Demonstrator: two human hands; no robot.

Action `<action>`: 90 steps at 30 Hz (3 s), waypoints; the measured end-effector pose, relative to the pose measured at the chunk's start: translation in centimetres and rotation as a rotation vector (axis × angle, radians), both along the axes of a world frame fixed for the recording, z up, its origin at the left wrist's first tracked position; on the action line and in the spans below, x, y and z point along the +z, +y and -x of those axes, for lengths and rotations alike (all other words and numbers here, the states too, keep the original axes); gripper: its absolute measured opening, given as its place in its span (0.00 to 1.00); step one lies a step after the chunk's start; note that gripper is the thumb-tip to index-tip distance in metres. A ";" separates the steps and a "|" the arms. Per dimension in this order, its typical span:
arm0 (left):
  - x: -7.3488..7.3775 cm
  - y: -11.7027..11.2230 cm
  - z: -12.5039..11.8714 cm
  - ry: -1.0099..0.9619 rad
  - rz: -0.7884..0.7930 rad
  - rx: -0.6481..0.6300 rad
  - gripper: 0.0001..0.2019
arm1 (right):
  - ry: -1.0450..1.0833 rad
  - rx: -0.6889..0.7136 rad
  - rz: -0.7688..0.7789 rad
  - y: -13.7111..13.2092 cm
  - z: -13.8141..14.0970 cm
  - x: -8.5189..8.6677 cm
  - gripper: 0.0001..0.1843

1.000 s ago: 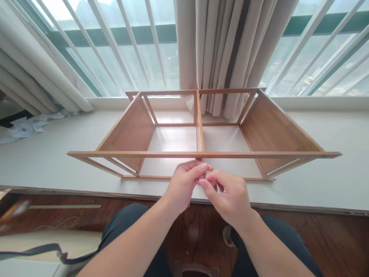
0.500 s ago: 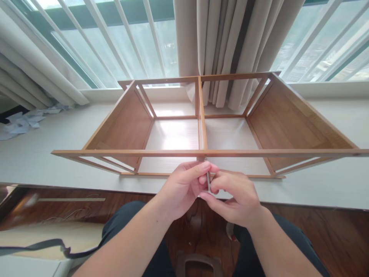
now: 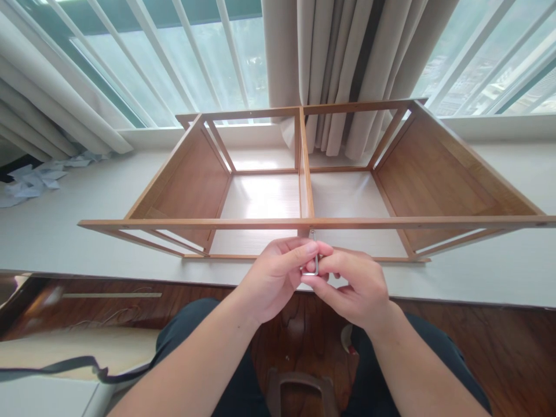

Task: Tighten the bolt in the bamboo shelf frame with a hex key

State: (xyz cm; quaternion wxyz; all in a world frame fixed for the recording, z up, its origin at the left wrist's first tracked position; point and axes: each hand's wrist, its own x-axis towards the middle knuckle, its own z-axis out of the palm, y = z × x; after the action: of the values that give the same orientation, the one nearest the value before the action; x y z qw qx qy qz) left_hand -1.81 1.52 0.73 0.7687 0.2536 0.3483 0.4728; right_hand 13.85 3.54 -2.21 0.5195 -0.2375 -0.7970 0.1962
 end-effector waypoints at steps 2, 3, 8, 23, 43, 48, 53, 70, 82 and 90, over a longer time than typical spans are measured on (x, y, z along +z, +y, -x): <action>-0.1 0.1 0.0 0.012 -0.002 0.011 0.11 | -0.004 -0.005 -0.003 0.0 0.1 -0.2 0.10; -0.2 0.1 0.1 0.018 -0.001 0.015 0.11 | -0.006 -0.005 -0.002 0.1 0.1 -0.3 0.11; -0.5 0.1 0.1 0.044 -0.024 0.025 0.11 | -0.014 0.001 0.001 0.1 0.0 -0.7 0.12; -0.8 0.4 0.1 0.061 -0.016 0.048 0.12 | 0.002 -0.078 -0.031 -0.2 0.7 -0.6 0.12; -1.1 0.5 -0.1 0.083 -0.038 0.059 0.15 | 0.059 -0.062 0.041 -0.7 0.9 -0.9 0.07; -1.3 0.5 -0.2 0.052 -0.035 0.064 0.16 | 0.090 0.019 0.142 -1.0 0.7 -1.6 0.06; -1.5 0.5 -0.3 0.046 -0.045 0.062 0.16 | 0.079 0.063 0.198 -1.1 0.4 -1.8 0.06; -1.2 0.1 -0.4 0.116 -0.045 0.069 0.15 | 0.180 0.023 0.186 -0.8 0.5 -1.6 0.12; -0.7 0.2 -0.4 0.083 -0.064 0.046 0.15 | 0.135 -0.143 0.038 -1.0 1.3 -0.9 0.14; -0.9 0.3 -0.3 0.074 -0.089 0.033 0.16 | 0.125 -0.171 0.055 -1.0 1.5 -0.8 0.14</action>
State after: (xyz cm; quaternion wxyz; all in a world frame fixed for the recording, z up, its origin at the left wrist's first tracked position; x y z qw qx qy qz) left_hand -1.53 1.81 -0.12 0.7352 0.2993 0.3593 0.4907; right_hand 12.33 2.54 -3.04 0.5765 -0.3062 -0.7341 0.1872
